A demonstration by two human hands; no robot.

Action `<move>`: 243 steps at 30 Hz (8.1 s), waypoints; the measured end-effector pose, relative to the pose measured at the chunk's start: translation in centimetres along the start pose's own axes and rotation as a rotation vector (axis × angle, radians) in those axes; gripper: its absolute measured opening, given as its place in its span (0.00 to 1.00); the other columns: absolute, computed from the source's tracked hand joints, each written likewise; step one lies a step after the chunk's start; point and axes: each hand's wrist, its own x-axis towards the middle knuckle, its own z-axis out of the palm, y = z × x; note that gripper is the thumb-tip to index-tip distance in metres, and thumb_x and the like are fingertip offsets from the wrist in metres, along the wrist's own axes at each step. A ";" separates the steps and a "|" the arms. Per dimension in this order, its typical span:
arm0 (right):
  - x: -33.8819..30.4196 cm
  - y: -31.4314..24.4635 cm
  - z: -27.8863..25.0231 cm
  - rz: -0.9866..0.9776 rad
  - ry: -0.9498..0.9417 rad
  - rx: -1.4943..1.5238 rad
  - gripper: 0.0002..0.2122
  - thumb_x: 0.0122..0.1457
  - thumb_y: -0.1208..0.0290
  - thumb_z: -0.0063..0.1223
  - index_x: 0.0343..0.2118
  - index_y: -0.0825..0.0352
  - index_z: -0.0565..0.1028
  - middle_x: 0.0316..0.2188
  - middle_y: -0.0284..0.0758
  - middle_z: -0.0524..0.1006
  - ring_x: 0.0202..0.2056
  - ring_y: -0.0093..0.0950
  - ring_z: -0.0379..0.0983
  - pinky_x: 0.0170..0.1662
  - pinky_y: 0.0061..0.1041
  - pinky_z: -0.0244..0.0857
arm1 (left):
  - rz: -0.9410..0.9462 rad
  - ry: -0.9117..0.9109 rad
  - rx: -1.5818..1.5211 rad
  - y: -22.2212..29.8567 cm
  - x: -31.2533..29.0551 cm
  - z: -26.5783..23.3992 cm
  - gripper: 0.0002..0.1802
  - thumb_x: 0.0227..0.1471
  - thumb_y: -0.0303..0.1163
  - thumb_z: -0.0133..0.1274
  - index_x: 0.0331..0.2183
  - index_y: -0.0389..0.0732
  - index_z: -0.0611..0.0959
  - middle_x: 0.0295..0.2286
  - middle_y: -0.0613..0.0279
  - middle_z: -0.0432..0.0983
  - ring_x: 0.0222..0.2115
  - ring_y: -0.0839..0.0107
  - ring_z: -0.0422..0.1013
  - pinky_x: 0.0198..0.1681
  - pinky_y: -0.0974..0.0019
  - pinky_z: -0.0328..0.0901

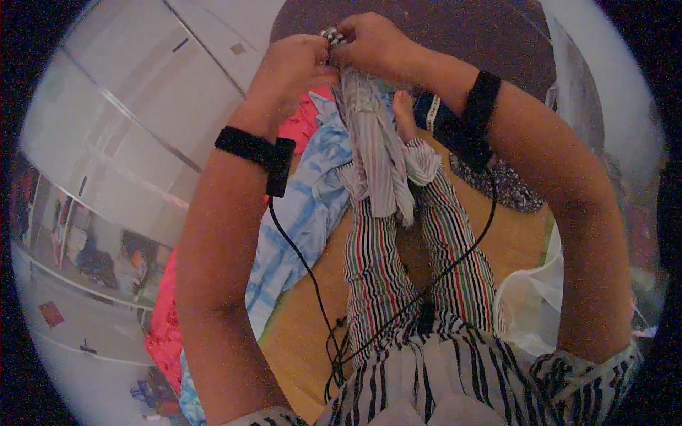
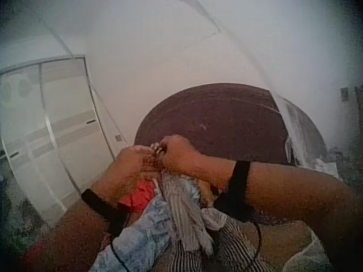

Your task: Folding a striped shirt or pajama top.

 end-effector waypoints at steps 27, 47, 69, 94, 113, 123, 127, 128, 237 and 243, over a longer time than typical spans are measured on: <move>-3.6 -1.1 0.0 -0.018 0.027 0.385 0.10 0.48 0.66 0.60 0.30 0.66 0.74 0.25 0.28 0.74 0.28 0.17 0.69 0.33 0.19 0.64 | 0.069 0.182 -0.093 4.2 -1.5 -3.1 0.16 0.50 0.43 0.51 0.30 0.39 0.78 0.23 0.70 0.73 0.24 0.80 0.65 0.27 0.74 0.60; -8.3 2.1 1.0 0.136 0.021 0.751 0.14 0.48 0.81 0.53 0.39 0.66 0.68 0.31 0.31 0.72 0.34 0.20 0.68 0.39 0.21 0.65 | 0.038 0.227 -0.147 4.7 -0.9 -1.3 0.20 0.48 0.47 0.52 0.29 0.37 0.79 0.24 0.68 0.74 0.22 0.78 0.66 0.27 0.73 0.60; -9.8 3.3 0.3 0.094 0.257 0.623 0.15 0.48 0.61 0.59 0.32 0.68 0.75 0.26 0.34 0.77 0.29 0.23 0.73 0.34 0.23 0.66 | 0.055 0.203 -0.006 5.9 0.5 -0.1 0.20 0.48 0.47 0.51 0.31 0.37 0.80 0.25 0.65 0.76 0.25 0.77 0.68 0.31 0.73 0.61; -9.7 3.1 -5.1 -0.160 0.398 0.017 0.11 0.51 0.69 0.47 0.37 0.63 0.74 0.28 0.40 0.76 0.28 0.38 0.73 0.31 0.31 0.67 | 0.019 0.218 0.312 5.9 1.6 0.8 0.22 0.48 0.48 0.50 0.26 0.35 0.78 0.19 0.63 0.72 0.21 0.74 0.65 0.26 0.67 0.60; -10.5 4.0 -1.7 -0.168 -0.005 -0.259 0.16 0.49 0.63 0.46 0.34 0.72 0.70 0.32 0.48 0.73 0.35 0.47 0.71 0.39 0.43 0.65 | -0.047 0.246 -0.057 7.2 0.4 2.6 0.14 0.47 0.35 0.52 0.18 0.35 0.75 0.15 0.67 0.69 0.15 0.78 0.62 0.18 0.70 0.57; -10.8 2.5 0.0 -0.069 0.137 -0.429 0.22 0.52 0.52 0.49 0.28 0.74 0.70 0.26 0.47 0.72 0.31 0.46 0.70 0.34 0.40 0.64 | -0.068 0.249 -0.179 7.5 1.0 3.5 0.14 0.46 0.35 0.51 0.18 0.35 0.76 0.14 0.66 0.69 0.14 0.77 0.63 0.18 0.70 0.57; -10.6 3.3 0.7 -0.132 0.176 -0.372 0.18 0.53 0.56 0.49 0.23 0.71 0.69 0.24 0.46 0.71 0.28 0.46 0.69 0.32 0.41 0.63 | -0.040 0.266 -0.048 7.7 0.7 3.1 0.12 0.47 0.34 0.51 0.18 0.36 0.76 0.14 0.66 0.69 0.15 0.78 0.63 0.18 0.71 0.57; -10.5 3.5 0.6 -0.121 0.172 -0.337 0.17 0.53 0.58 0.49 0.24 0.71 0.70 0.23 0.46 0.71 0.28 0.47 0.69 0.32 0.41 0.63 | -0.031 0.266 -0.057 7.6 0.6 2.9 0.12 0.47 0.34 0.51 0.19 0.36 0.76 0.14 0.66 0.69 0.15 0.78 0.63 0.18 0.71 0.57; -8.1 -0.4 -0.2 -0.029 -0.385 0.560 0.09 0.52 0.75 0.52 0.37 0.69 0.72 0.30 0.28 0.75 0.31 0.16 0.69 0.34 0.18 0.66 | 0.089 -0.381 0.264 4.9 -5.5 0.4 0.20 0.41 0.42 0.53 0.32 0.34 0.80 0.23 0.56 0.76 0.24 0.70 0.71 0.30 0.66 0.64; -9.0 -1.8 -0.7 0.077 -0.368 0.606 0.12 0.51 0.71 0.56 0.38 0.66 0.71 0.31 0.29 0.75 0.27 0.16 0.70 0.22 0.19 0.67 | 0.054 -0.339 0.280 4.9 -5.9 -0.2 0.20 0.42 0.42 0.52 0.31 0.34 0.80 0.22 0.54 0.76 0.24 0.68 0.72 0.30 0.66 0.64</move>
